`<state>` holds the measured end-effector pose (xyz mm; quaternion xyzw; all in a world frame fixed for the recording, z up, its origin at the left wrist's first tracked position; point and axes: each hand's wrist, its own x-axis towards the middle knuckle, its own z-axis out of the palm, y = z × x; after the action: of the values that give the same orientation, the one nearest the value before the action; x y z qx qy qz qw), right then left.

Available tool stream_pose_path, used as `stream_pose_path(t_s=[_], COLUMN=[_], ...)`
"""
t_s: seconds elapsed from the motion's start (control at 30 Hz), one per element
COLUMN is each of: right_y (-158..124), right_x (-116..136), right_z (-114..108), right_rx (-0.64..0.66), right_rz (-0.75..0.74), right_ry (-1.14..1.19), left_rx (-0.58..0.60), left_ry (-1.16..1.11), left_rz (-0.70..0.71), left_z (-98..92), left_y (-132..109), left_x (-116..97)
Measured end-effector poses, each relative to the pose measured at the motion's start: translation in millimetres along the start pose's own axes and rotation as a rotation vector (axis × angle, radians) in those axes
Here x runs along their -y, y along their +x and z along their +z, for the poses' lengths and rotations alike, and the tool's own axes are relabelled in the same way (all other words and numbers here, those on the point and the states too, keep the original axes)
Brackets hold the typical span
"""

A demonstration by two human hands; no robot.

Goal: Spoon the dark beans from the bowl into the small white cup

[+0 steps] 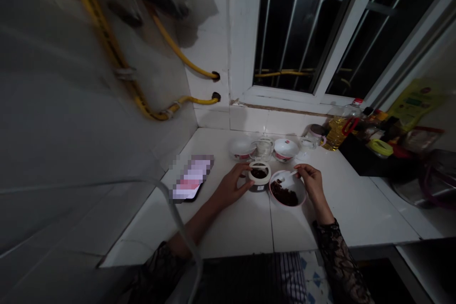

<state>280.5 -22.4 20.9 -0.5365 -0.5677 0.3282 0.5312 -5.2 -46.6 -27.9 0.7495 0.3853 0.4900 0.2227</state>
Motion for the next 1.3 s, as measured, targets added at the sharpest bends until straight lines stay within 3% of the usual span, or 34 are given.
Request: stream_pose_path(t_s=[0.13,0.27,0.37,0.47,0.57,0.73,0.9,1.1,1.3], right_y=[1,-3,-11,-18,-20,-9,-1,-10,-14], right_x=[10,29,41,45,45,36,14,-1,-4], right_z=[4,21,37,46,42,9,-11,1,-1], right_rx=[-0.053,-0.093,-0.100,0.083,0.138,-0.107,0.023,0.159,0.015], right_rz=[-0.045,-0.224,-0.504,-0.876,-1.031,-0.835,-0.752,-0.632,-0.372], right_ry=[0.011,-0.066,-0.223,-0.442,-0.549,-0.509,-0.697,-0.651,-0.437], left_rx=[0.002,-0.006,-0.005,0.000,-0.005,0.003,0.002,0.001,0.003], left_ry=[-0.001,0.001,0.000,-0.006,-0.003,-0.006,-0.011,-0.010,0.006], left_rz=[0.009,0.004,-0.005,0.003,0.017,0.013,0.016,-0.005,-0.004], left_z=[-0.4,0.0,0.3,0.2,0.1,-0.5,-1.5,-1.6,-1.2], left_y=[0,0,-1,-1,-1,-1,0,-1,-1], left_x=[0,1,2,2,1,0,0,0,-1])
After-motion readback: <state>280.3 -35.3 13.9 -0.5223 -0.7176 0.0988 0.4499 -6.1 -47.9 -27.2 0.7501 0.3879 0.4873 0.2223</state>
